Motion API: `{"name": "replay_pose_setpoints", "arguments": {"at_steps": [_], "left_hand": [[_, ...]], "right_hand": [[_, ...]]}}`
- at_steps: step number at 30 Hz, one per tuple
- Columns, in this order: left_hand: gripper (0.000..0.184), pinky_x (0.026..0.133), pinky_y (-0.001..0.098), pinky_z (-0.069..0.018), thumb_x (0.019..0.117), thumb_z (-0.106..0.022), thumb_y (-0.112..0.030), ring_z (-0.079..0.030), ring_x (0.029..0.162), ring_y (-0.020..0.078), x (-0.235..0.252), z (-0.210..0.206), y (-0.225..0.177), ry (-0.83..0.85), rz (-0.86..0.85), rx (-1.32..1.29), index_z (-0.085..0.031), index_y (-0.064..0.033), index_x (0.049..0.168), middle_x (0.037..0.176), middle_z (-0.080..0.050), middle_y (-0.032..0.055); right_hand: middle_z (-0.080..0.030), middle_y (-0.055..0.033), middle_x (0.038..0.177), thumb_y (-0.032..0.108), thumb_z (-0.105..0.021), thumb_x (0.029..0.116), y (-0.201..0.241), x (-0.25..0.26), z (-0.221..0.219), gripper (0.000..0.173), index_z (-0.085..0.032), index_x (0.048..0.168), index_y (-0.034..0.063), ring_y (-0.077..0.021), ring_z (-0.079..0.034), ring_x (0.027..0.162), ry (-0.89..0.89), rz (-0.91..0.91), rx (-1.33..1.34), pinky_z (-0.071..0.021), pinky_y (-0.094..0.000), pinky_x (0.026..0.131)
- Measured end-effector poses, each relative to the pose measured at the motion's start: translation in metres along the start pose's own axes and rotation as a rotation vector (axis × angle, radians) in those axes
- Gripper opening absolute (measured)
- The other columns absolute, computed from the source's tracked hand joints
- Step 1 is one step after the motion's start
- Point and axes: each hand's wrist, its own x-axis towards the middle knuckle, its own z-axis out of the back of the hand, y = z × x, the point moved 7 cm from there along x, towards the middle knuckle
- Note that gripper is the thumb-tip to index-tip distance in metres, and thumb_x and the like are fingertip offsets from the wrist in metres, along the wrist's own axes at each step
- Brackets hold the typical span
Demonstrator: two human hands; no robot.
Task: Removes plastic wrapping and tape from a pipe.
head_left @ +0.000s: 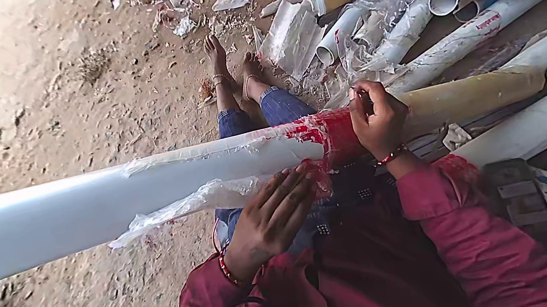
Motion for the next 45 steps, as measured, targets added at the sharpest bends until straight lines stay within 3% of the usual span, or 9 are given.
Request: {"name": "replay_pose_setpoints", "arguments": {"at_steps": [4, 7, 9, 13, 20, 30, 35, 39, 45], "left_hand": [[0.037, 0.068, 0.0356, -0.0512, 0.0984, -0.064, -0.023, -0.067, 0.089, 0.0275, 0.038, 0.009, 0.015, 0.138, 0.145, 0.08, -0.066, -0.012, 0.134, 0.112, -0.067, 0.0164], [0.067, 0.097, 0.046, -0.0494, 0.0814, -0.078, -0.018, -0.058, 0.129, 0.0344, 0.067, -0.008, 0.029, 0.429, 0.282, 0.258, -0.057, -0.0068, 0.144, 0.154, -0.051, 0.0154], [0.061, 0.12, 0.0467, -0.0353, 0.0832, -0.072, -0.003, -0.042, 0.148, 0.0329, 0.061, -0.029, 0.036, 0.531, 0.348, 0.16, -0.059, -0.0026, 0.143, 0.159, -0.046, 0.0157], [0.041, 0.115, 0.0376, -0.0428, 0.0989, -0.048, 0.005, -0.058, 0.136, 0.0236, 0.034, -0.038, 0.022, 0.34, 0.192, 0.271, -0.064, -0.0032, 0.136, 0.144, -0.063, 0.0095], [0.032, 0.106, 0.04, -0.0506, 0.1016, -0.046, 0.002, -0.067, 0.124, 0.0275, 0.032, -0.03, 0.019, 0.24, 0.018, 0.3, -0.07, -0.0019, 0.122, 0.129, -0.072, 0.0105], [0.033, 0.107, 0.0432, -0.049, 0.0977, -0.049, 0.005, -0.067, 0.123, 0.0311, 0.026, -0.031, 0.003, 0.173, 0.223, 0.283, -0.072, 0.0001, 0.121, 0.125, -0.073, 0.0125], [0.044, 0.11, 0.0419, -0.0451, 0.0974, -0.048, 0.008, -0.063, 0.13, 0.0239, 0.016, -0.013, 0.007, 0.167, 0.251, 0.33, -0.066, -0.0083, 0.134, 0.136, -0.069, 0.0059], [0.04, 0.099, 0.0444, -0.0417, 0.0988, -0.061, -0.018, -0.067, 0.114, 0.0214, 0.012, 0.021, 0.03, 0.137, 0.38, 0.478, -0.065, -0.0227, 0.139, 0.122, -0.074, 0.0031], [0.04, 0.109, 0.0517, -0.0419, 0.0925, -0.07, -0.03, -0.062, 0.129, 0.0279, 0.037, -0.005, 0.018, 0.194, 0.327, 0.411, -0.069, -0.0076, 0.125, 0.134, -0.068, 0.012]], "right_hand": [[-0.068, -0.0135, 0.071, 0.015, -0.058, 0.0986, 0.007, -0.001, 0.0, 0.023, -0.072, 0.102, -0.0035, -0.0225, -0.062, 0.057, -0.01, -0.004, -0.064, -0.0476, -0.0347, 0.053], [-0.067, -0.0143, 0.071, 0.015, -0.057, 0.0993, 0.008, 0.001, -0.002, 0.024, -0.071, 0.104, -0.0036, -0.0243, -0.062, 0.057, 0.019, -0.02, -0.089, -0.0479, -0.0368, 0.053], [-0.07, -0.0173, 0.077, 0.014, -0.057, 0.099, 0.008, -0.006, 0.001, 0.024, -0.071, 0.106, -0.0041, -0.0284, -0.066, 0.064, 0.034, -0.062, -0.102, -0.0515, -0.0413, 0.058], [-0.074, -0.0173, 0.087, 0.017, -0.053, 0.0998, 0.018, -0.033, 0.009, 0.029, -0.075, 0.1, -0.0015, -0.0319, -0.07, 0.08, -0.051, -0.062, -0.195, -0.0542, -0.0438, 0.077], [-0.075, -0.0146, 0.085, 0.02, -0.054, 0.0977, 0.017, -0.016, -0.001, 0.028, -0.075, 0.1, 0.0013, -0.0302, -0.07, 0.071, -0.041, -0.003, -0.246, -0.0511, -0.0433, 0.059], [-0.071, -0.0158, 0.075, 0.017, -0.052, 0.099, 0.006, 0.006, -0.017, 0.027, -0.073, 0.104, 0.0009, -0.0356, -0.067, 0.064, 0.169, -0.144, -0.285, -0.0465, -0.0503, 0.053], [-0.073, -0.0193, 0.084, 0.016, -0.055, 0.0992, 0.006, 0.01, -0.02, 0.026, -0.073, 0.106, -0.0008, -0.0393, -0.071, 0.074, 0.221, -0.194, -0.264, -0.0514, -0.0553, 0.061], [-0.073, -0.0223, 0.092, 0.017, -0.058, 0.1011, 0.011, 0.002, -0.013, 0.027, -0.07, 0.111, -0.0041, -0.0413, -0.071, 0.083, 0.213, -0.214, -0.24, -0.0541, -0.0558, 0.073], [-0.073, -0.021, 0.103, 0.009, -0.045, 0.1051, 0.022, -0.022, 0.007, 0.029, -0.068, 0.115, -0.0053, -0.0345, -0.071, 0.098, 0.163, -0.186, -0.105, -0.0544, -0.0471, 0.09]]}}
